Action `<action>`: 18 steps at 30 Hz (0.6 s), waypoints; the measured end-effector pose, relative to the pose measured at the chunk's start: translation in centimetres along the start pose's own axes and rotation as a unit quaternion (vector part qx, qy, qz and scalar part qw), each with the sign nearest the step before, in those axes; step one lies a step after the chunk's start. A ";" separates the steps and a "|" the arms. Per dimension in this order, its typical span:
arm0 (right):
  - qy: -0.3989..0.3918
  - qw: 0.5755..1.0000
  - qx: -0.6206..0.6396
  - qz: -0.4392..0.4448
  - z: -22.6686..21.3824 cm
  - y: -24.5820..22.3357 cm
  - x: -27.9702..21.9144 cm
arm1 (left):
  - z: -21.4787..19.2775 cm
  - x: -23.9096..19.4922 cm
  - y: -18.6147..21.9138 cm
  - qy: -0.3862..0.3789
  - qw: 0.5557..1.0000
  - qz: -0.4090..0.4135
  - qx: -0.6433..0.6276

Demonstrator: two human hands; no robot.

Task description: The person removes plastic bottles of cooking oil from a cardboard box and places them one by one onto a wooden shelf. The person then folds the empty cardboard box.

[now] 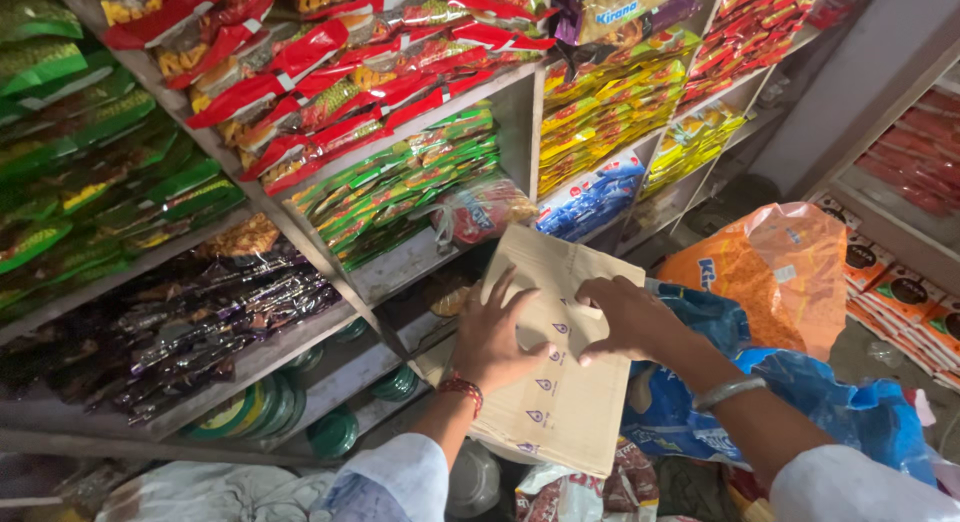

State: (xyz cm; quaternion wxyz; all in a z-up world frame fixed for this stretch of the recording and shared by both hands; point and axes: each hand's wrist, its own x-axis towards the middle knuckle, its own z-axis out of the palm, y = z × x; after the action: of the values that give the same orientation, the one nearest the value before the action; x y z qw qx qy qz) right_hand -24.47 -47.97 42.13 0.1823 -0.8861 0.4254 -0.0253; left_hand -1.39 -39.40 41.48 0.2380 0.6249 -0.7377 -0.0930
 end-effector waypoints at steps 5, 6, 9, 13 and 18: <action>0.153 0.986 -0.020 0.057 2.7 3.0 0.9 | -0.7 -0.9 -1.1 0.016 0.999 -0.017 -0.029; 0.166 0.984 0.022 0.054 3.2 3.3 1.2 | -0.9 -1.1 -1.2 0.020 0.999 -0.020 -0.034; 0.181 0.967 0.146 0.102 3.7 3.3 1.6 | -1.5 -0.8 -1.0 0.037 0.994 -0.080 -0.064; 0.146 0.952 0.167 0.211 2.4 1.8 0.7 | -2.0 -0.2 0.4 -0.047 0.983 -0.172 -0.046; 0.175 0.935 0.105 0.291 -0.7 0.6 -1.2 | -3.0 0.8 2.0 -0.093 0.983 -0.155 -0.041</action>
State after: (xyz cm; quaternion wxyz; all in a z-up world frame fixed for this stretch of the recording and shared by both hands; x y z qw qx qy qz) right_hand -25.86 -47.58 42.71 0.1962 -0.6812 0.6845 -0.1699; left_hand -1.86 -39.33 45.14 0.1765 0.7101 -0.6461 -0.2172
